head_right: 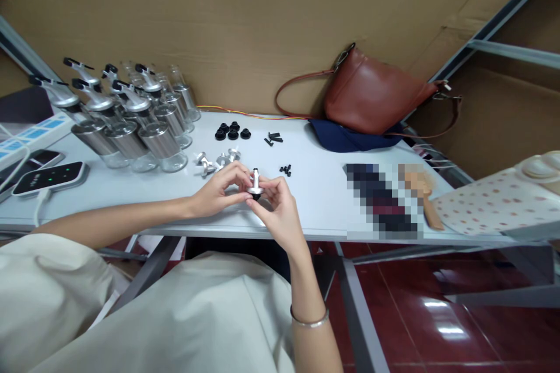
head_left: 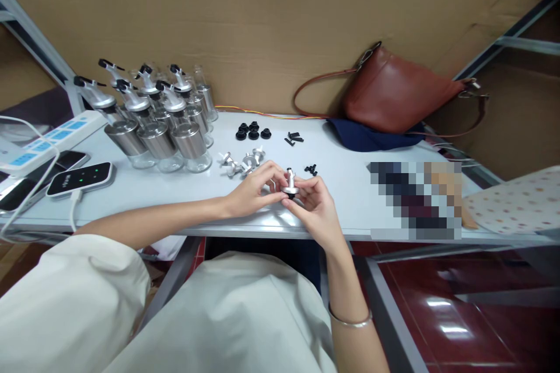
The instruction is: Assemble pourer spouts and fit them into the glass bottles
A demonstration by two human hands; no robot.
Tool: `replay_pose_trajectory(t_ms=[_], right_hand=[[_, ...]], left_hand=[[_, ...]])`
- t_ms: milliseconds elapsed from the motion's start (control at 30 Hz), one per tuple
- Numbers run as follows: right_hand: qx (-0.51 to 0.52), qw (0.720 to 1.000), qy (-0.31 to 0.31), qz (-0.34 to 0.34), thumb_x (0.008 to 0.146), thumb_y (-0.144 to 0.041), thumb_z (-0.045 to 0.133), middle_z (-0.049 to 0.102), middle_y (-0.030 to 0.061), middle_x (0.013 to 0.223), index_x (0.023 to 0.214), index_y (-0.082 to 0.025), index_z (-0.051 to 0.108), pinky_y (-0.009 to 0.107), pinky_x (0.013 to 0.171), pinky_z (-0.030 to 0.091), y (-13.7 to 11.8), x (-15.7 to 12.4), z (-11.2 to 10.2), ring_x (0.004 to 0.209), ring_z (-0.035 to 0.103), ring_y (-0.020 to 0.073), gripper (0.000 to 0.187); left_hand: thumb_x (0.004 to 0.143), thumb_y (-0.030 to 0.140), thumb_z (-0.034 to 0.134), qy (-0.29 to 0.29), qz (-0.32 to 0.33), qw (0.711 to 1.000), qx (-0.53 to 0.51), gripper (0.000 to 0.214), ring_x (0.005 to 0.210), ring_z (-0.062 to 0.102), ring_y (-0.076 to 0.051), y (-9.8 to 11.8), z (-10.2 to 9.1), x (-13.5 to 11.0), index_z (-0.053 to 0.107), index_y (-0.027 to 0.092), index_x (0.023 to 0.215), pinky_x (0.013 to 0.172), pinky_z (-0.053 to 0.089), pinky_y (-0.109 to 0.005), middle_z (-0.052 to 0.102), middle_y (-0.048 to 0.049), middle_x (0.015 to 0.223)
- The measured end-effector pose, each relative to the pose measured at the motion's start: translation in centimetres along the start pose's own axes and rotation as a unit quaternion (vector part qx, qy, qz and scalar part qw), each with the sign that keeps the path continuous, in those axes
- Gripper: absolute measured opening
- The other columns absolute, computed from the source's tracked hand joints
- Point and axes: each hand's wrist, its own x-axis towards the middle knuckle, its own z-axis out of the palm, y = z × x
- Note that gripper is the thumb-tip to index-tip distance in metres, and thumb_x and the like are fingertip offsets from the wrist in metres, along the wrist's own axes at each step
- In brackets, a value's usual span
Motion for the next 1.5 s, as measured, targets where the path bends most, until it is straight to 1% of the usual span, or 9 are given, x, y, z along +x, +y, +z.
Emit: replay_pose_trajectory(t_ms=[133, 300, 500, 700, 833, 967, 1133, 1300, 1500], right_hand=[[0.029, 0.999, 0.009, 0.026, 0.077, -0.036, 0.071, 0.070, 0.0006, 0.097, 0.089, -0.027, 0.043, 0.033, 0.091, 0.049, 0.0, 0.1, 0.0, 0.100, 0.066, 0.0172, 0.032], [-0.050, 0.997, -0.032, 0.041, 0.089, -0.042, 0.054, 0.068, 0.0002, 0.094, 0.098, -0.028, 0.040, 0.033, 0.088, 0.047, -0.1, 0.0, -0.1, 0.096, 0.065, 0.0170, 0.022], [-0.164, 0.985, 0.003, -0.043, 0.089, -0.033, 0.054, 0.058, 0.0063, 0.114, 0.096, -0.026, 0.046, 0.033, 0.088, 0.045, -0.6, 0.1, -0.1, 0.109, 0.057, 0.0191, 0.014], [-0.397, 0.911, 0.002, -0.113, 0.085, -0.028, 0.056, 0.065, 0.0041, 0.087, 0.083, -0.022, 0.057, 0.033, 0.075, 0.043, -3.3, 4.4, -2.7, 0.081, 0.059, 0.0197, 0.006], [-0.525, 0.850, -0.027, -0.033, 0.080, -0.021, 0.058, 0.069, 0.0051, 0.080, 0.080, -0.018, 0.064, 0.030, 0.069, 0.043, -3.0, 9.9, -4.6, 0.071, 0.060, 0.0188, 0.006], [-0.620, 0.782, -0.012, 0.062, 0.079, -0.027, 0.062, 0.073, 0.0105, 0.088, 0.086, -0.016, 0.070, 0.029, 0.071, 0.043, -1.3, 14.2, -4.9, 0.082, 0.065, 0.0227, 0.015], [-0.630, 0.771, -0.017, 0.090, 0.076, -0.028, 0.065, 0.074, 0.0118, 0.089, 0.085, -0.017, 0.073, 0.029, 0.067, 0.043, 0.2, 15.9, -4.3, 0.083, 0.066, 0.0238, 0.016], [-0.636, 0.767, 0.000, 0.087, 0.080, -0.026, 0.059, 0.074, 0.0115, 0.092, 0.089, -0.018, 0.073, 0.028, 0.069, 0.044, 0.1, 15.6, -4.3, 0.087, 0.066, 0.0227, 0.018], [-0.636, 0.766, 0.011, 0.095, 0.076, -0.030, 0.062, 0.074, 0.0141, 0.089, 0.082, -0.018, 0.072, 0.031, 0.067, 0.044, 0.6, 15.6, -3.9, 0.086, 0.067, 0.0271, 0.018]], left_hand=[[0.084, 0.021, 0.058, -0.002, 0.008, 1.000, -0.001, 0.015, 0.090, 0.056, -0.016, 0.0, 0.1, 0.0, 0.055, 0.017, 0.098, 0.078, 0.050, -0.031, 0.054, -0.0069, 0.101], [0.081, 0.026, 0.065, -0.010, -0.023, 0.999, 0.021, 0.027, 0.095, 0.056, -0.018, -0.1, 0.1, 0.1, 0.054, 0.018, 0.104, 0.078, 0.050, -0.031, 0.056, -0.0065, 0.101], [0.085, 0.024, 0.060, -0.025, -0.039, 0.999, -0.028, 0.022, 0.101, 0.057, -0.017, -0.2, 0.2, 0.0, 0.054, 0.019, 0.105, 0.089, 0.049, -0.033, 0.058, -0.0061, 0.108], [0.081, 0.020, 0.063, -0.028, -0.044, 0.999, -0.005, 0.021, 0.096, 0.056, -0.016, 0.0, 0.0, -0.1, 0.054, 0.019, 0.100, 0.086, 0.049, -0.032, 0.057, -0.0040, 0.102], [0.080, 0.025, 0.067, -0.030, -0.055, 0.998, 0.007, 0.024, 0.095, 0.055, -0.016, 0.1, -0.1, 0.0, 0.056, 0.020, 0.101, 0.082, 0.049, -0.030, 0.057, -0.0043, 0.102], [0.080, 0.032, 0.069, -0.040, -0.057, 0.998, 0.006, 0.029, 0.092, 0.055, -0.016, 0.0, -0.2, 0.0, 0.060, 0.021, 0.105, 0.081, 0.050, -0.029, 0.056, -0.0051, 0.103], [0.082, 0.029, 0.066, -0.045, -0.055, 0.997, 0.002, 0.028, 0.090, 0.058, -0.014, 0.0, -0.1, -0.1, 0.063, 0.023, 0.109, 0.087, 0.051, -0.032, 0.057, -0.0060, 0.110], [0.082, 0.023, 0.064, -0.042, -0.062, 0.997, -0.024, 0.029, 0.099, 0.059, -0.017, 0.0, 0.0, 0.0, 0.061, 0.022, 0.111, 0.086, 0.052, -0.032, 0.061, -0.0067, 0.111], [0.083, 0.023, 0.063, -0.042, -0.065, 0.997, -0.019, 0.028, 0.091, 0.060, -0.015, -0.2, 0.0, 0.0, 0.060, 0.020, 0.110, 0.085, 0.054, -0.032, 0.059, -0.0075, 0.111]])
